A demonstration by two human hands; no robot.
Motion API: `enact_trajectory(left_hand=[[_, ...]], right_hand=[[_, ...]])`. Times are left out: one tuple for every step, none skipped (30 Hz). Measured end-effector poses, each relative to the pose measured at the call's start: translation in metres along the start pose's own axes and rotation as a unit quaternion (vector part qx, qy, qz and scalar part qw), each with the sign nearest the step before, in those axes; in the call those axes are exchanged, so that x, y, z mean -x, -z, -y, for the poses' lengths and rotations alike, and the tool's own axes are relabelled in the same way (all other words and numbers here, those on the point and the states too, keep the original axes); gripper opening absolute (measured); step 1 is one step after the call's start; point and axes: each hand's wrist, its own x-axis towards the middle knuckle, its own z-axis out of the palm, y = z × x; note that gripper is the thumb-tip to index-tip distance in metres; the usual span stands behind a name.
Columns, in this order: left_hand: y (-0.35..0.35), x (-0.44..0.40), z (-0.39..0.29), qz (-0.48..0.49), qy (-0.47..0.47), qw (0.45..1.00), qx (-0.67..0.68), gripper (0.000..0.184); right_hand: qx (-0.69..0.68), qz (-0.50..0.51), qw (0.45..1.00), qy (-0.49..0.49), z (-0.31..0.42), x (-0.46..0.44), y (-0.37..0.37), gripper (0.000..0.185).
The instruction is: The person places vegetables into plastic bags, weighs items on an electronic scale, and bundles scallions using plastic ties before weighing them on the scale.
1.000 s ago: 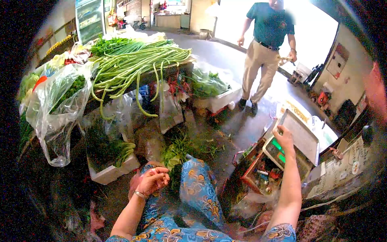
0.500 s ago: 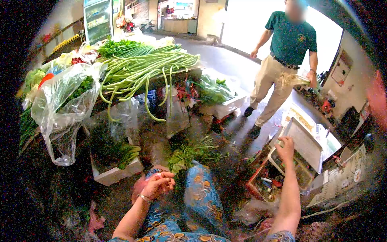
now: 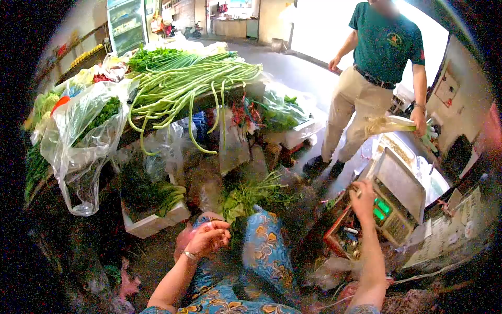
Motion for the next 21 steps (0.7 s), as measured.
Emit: enact_trajectory(left_hand=[[-0.001, 0.0, -0.001, 0.0, -0.001, 1.0, 0.001, 0.025], [-0.001, 0.0, -0.002, -0.001, 0.001, 1.0, 0.001, 0.025], [-0.002, 0.0, -0.004, -0.01, 0.003, 1.0, -0.026, 0.025], [-0.002, 0.002, -0.003, -0.019, 0.006, 0.998, -0.053, 0.025], [-0.004, 0.011, 0.002, -0.027, 0.014, 0.998, -0.047, 0.025], [-0.013, 0.021, 0.001, -0.041, -0.084, 0.94, -0.328, 0.027], [-0.023, 0.029, -0.003, -0.049, -0.172, 0.795, -0.58, 0.031], [-0.038, 0.04, -0.016, -0.05, -0.166, 0.796, -0.58, 0.031], [-0.054, 0.054, -0.036, -0.025, -0.213, 0.686, -0.695, 0.035], [-0.059, 0.061, -0.053, 0.002, -0.251, 0.559, -0.791, 0.039], [-0.055, 0.063, -0.062, 0.003, -0.237, 0.563, -0.792, 0.039], [-0.047, 0.065, -0.068, 0.017, -0.195, 0.54, -0.819, 0.043], [-0.034, 0.062, -0.07, 0.031, -0.155, 0.514, -0.843, 0.046], [-0.016, 0.061, -0.063, 0.022, -0.117, 0.504, -0.855, 0.05], [-0.005, 0.063, -0.06, 0.004, -0.094, 0.51, -0.855, 0.047], [0.004, 0.066, -0.06, -0.016, -0.07, 0.514, -0.855, 0.044], [0.015, 0.072, -0.061, -0.008, -0.071, 0.562, -0.824, 0.042], [0.022, 0.072, -0.064, -0.003, -0.075, 0.61, -0.788, 0.039], [0.022, 0.064, -0.074, 0.018, -0.121, 0.544, -0.83, 0.05], [0.022, 0.055, -0.085, 0.013, -0.11, 0.549, -0.829, 0.05], [0.021, 0.047, -0.096, 0.031, -0.042, 0.58, -0.813, 0.047]], right_hand=[[0.049, -0.007, 0.998, 0.04, 0.012, 0.006, -0.007, 0.024], [-0.019, 0.008, 0.997, 0.072, 0.011, 0.01, -0.02, 0.02], [-0.058, 0.032, 0.996, 0.065, 0.026, 0.014, -0.024, 0.019], [-0.097, 0.057, 0.992, 0.058, 0.049, 0.019, -0.029, 0.017], [-0.156, 0.102, 0.982, 0.039, 0.073, 0.024, -0.038, 0.016], [-0.216, 0.14, 0.966, 0.02, 0.1, 0.025, -0.045, 0.016], [-0.218, 0.178, 0.96, 0.0, 0.126, 0.025, -0.045, 0.015], [-0.221, 0.213, 0.952, -0.02, 0.154, 0.023, -0.044, 0.015], [-0.221, 0.213, 0.95, 0.053, 0.182, 0.022, -0.043, 0.012], [-0.222, 0.214, 0.943, 0.123, 0.204, 0.019, -0.051, 0.009], [-0.216, 0.232, 0.931, 0.182, 0.213, 0.02, -0.07, 0.011], [-0.211, 0.252, 0.913, 0.241, 0.219, 0.024, -0.09, 0.012], [-0.209, 0.301, 0.89, 0.271, 0.227, 0.029, -0.111, 0.016], [-0.207, 0.347, 0.863, 0.304, 0.232, 0.036, -0.13, 0.019], [-0.103, 0.431, 0.818, 0.366, 0.232, 0.044, -0.149, 0.022], [0.001, 0.503, 0.753, 0.424, 0.231, 0.049, -0.167, 0.025], [-0.106, 0.517, 0.746, 0.407, 0.223, 0.048, -0.175, 0.026], [-0.207, 0.527, 0.729, 0.384, 0.215, 0.038, -0.181, 0.026], [-0.212, 0.537, 0.721, 0.383, 0.216, 0.022, -0.19, 0.026], [-0.138, 0.577, 0.722, 0.356, 0.221, 0.008, -0.198, 0.025], [-0.062, 0.609, 0.718, 0.331, 0.226, -0.004, -0.206, 0.024]])
